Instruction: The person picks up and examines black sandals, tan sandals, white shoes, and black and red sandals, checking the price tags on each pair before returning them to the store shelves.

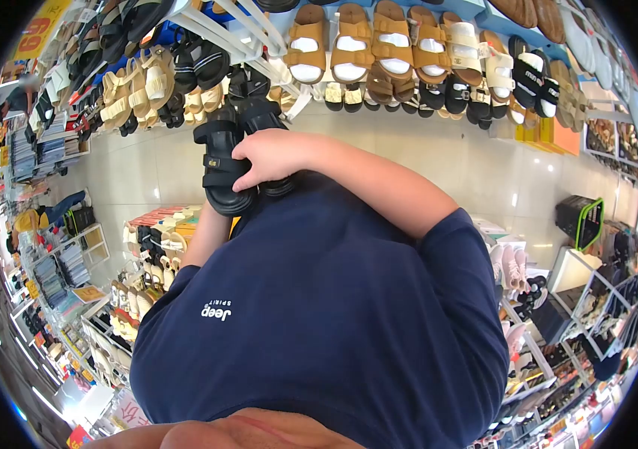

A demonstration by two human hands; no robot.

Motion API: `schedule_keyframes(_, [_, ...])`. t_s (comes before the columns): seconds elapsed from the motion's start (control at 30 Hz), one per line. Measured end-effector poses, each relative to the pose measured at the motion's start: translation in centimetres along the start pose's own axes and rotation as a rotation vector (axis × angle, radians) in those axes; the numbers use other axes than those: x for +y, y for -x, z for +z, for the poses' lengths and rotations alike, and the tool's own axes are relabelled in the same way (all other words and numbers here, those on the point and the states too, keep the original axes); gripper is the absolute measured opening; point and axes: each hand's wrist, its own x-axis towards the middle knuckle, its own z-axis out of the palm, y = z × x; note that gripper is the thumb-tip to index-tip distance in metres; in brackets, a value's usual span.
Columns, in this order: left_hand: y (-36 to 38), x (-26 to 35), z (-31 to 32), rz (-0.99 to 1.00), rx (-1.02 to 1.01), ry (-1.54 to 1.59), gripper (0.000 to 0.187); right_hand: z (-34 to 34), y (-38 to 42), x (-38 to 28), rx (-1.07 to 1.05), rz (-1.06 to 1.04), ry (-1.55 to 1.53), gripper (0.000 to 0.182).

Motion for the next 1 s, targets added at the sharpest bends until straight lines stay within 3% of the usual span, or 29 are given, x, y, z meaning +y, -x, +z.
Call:
schedule_keyframes(0.03, [-0.2, 0.1, 0.0, -0.010, 0.005, 0.005, 0.073, -0.3, -0.4, 0.6, -0.045, 0.033, -0.021, 0.045])
schedule_keyframes(0.07, [0.0, 0.3, 0.0, -0.049, -0.171, 0.041, 0.063, -0.5, -0.9, 1.3, -0.092, 0.066, -0.042, 0.045])
schedule_keyframes(0.1, [0.1, 0.8, -1.3, -0.209, 0.060, 0.106, 0.051, -0.6, -1.3, 2.2, -0.138, 0.098, -0.063, 0.045])
schedule_keyframes(0.17, [-1.0, 0.3, -4.9, -0.363, 0.361, 0.058, 0.046, -0.2, -2.3, 5.3, -0.194, 0.160, -0.046, 0.046])
schedule_keyframes(0.2, [-0.8, -0.5, -7.2, -0.250, 0.467, -0.072, 0.047, -0.1, -2.4, 6.8, -0.211, 0.192, -0.037, 0.047])
schedule_keyframes(0.27, [0.4, -0.6, -9.2, -0.283, 0.807, -0.042, 0.045, 0.7, -2.8, 10.4, -0.230, 0.260, 0.054, 0.047])
schedule_keyframes(0.3, [1.3, -1.0, -12.3, -0.276, 0.843, -0.001, 0.044, 1.4, -3.1, 12.6, -0.214, 0.308, 0.101, 0.046])
schedule_keyframes(0.4, [3.9, -2.1, -19.8, -0.344, 0.898, -0.025, 0.049, 3.3, -3.6, 19.3, -0.138, 0.434, 0.257, 0.042])
schedule_keyframes(0.43, [4.9, -1.9, -17.9, -0.363, 0.926, -0.139, 0.050, 3.6, -3.5, 21.2, -0.096, 0.463, 0.317, 0.040])
schedule_keyframes(0.5, [7.2, -2.2, -21.9, -0.466, 0.905, -0.271, 0.048, 3.7, -3.6, 24.7, -0.010, 0.499, 0.408, 0.036])
schedule_keyframes(0.57, [8.8, -2.4, -22.0, -0.533, 1.023, -0.583, 0.043, 3.9, -3.6, 27.8, 0.076, 0.515, 0.462, 0.033])
schedule_keyframes(0.7, [11.1, -1.0, -22.1, -0.652, 0.949, -0.729, 0.043, 3.9, -4.5, 34.1, 0.262, 0.602, 0.437, 0.031])
schedule_keyframes(0.73, [11.1, -0.6, -22.2, -0.659, 0.913, -0.743, 0.044, 4.2, -5.0, 36.0, 0.300, 0.591, 0.402, 0.037])
schedule_keyframes(0.83, [10.9, 0.6, -22.8, -0.647, 0.844, -0.765, 0.046, 4.4, -6.4, 39.4, 0.677, 0.526, 0.400, 0.027])
schedule_keyframes(0.87, [10.6, 1.3, -22.4, -0.645, 0.857, -0.817, 0.044, 5.4, -7.9, 43.9, 0.661, 0.507, 0.272, 0.053])
schedule_keyframes(1.0, [10.6, 3.2, -22.9, -0.522, 0.872, -0.773, 0.042, 3.5, -7.9, 44.9, 0.784, 0.456, 0.282, 0.053])
